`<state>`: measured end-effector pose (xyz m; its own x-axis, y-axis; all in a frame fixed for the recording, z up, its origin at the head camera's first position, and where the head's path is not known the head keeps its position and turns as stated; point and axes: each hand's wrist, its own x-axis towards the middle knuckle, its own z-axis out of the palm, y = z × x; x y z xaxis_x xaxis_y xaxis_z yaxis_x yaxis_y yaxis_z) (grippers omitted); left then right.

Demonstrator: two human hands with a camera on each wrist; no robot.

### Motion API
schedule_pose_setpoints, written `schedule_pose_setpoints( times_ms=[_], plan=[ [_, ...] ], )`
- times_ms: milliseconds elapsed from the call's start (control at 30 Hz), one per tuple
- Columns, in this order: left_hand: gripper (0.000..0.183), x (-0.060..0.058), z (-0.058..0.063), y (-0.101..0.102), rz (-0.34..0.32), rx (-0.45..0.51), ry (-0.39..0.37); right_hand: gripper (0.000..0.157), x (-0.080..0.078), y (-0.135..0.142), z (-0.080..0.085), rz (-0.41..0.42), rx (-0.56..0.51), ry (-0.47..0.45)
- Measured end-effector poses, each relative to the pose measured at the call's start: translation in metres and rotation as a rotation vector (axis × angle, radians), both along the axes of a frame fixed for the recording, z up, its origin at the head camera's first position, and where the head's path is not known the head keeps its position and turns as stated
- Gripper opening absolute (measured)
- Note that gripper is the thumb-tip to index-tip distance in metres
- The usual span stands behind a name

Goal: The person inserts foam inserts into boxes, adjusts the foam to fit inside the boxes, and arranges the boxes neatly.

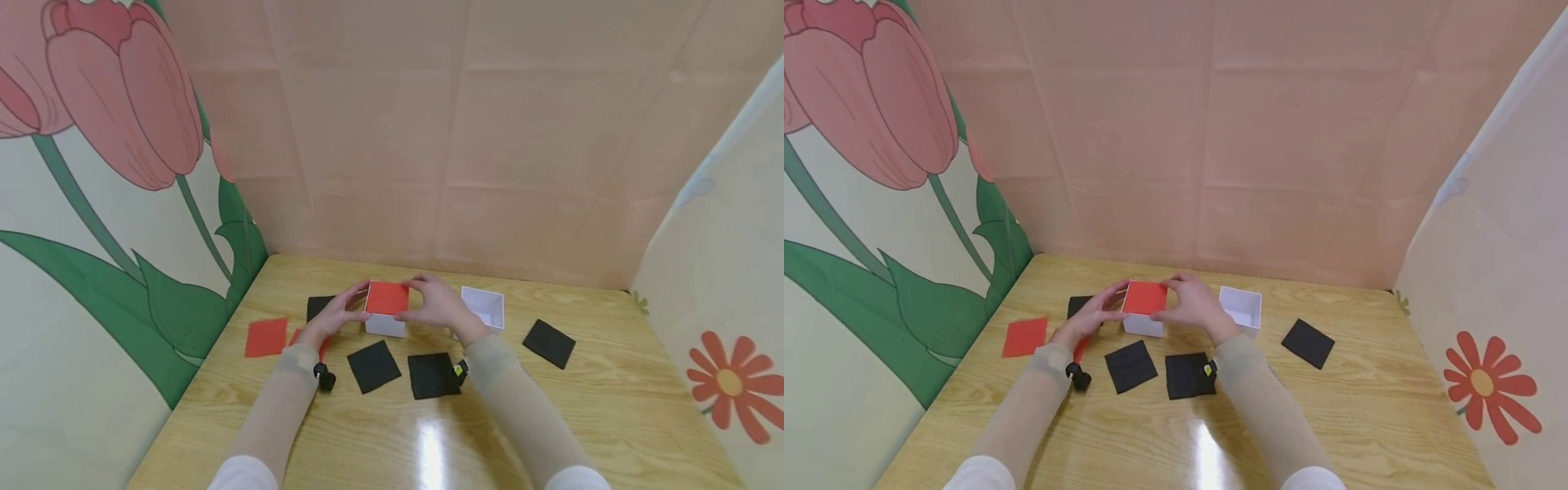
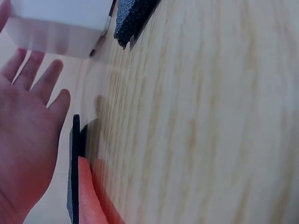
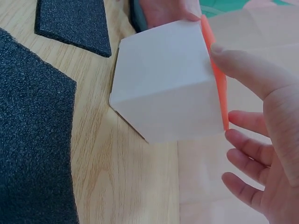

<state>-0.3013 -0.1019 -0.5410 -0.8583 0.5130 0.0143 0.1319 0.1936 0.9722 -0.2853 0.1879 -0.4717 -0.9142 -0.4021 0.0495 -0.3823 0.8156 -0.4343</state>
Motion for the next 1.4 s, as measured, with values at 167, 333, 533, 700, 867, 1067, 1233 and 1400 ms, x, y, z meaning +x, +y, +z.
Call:
schedule_pose_setpoints(
  times_ms=[167,333,533,700,867,1067,1233,1400],
  plan=[
    [0.088,0.000,0.000,0.000,0.002,0.005,-0.003,0.087,0.000,-0.001,-0.001,-0.001,0.011,0.027],
    [0.086,-0.001,-0.001,0.000,-0.009,0.028,-0.009,0.088,-0.001,-0.007,0.000,0.021,0.039,0.087],
    [0.083,0.000,-0.001,-0.001,-0.027,0.035,-0.005,0.080,-0.001,-0.019,-0.001,0.064,0.064,0.124],
    [0.084,-0.002,-0.004,-0.001,-0.045,0.042,-0.006,0.069,0.000,-0.024,0.000,0.082,0.061,0.093],
    [0.084,-0.001,-0.003,-0.002,-0.052,0.056,0.007,0.062,-0.003,-0.025,0.002,0.109,0.081,0.070],
    [0.084,0.000,-0.001,-0.001,-0.050,0.059,0.007,0.061,-0.006,-0.027,0.010,0.128,0.106,0.041],
    [0.085,0.000,-0.001,-0.001,-0.031,0.041,0.000,0.062,-0.006,-0.029,0.015,0.129,0.103,0.007],
    [0.084,0.000,-0.001,-0.001,-0.021,0.044,-0.009,0.063,-0.009,-0.029,0.015,0.125,0.119,-0.025]
  ],
)
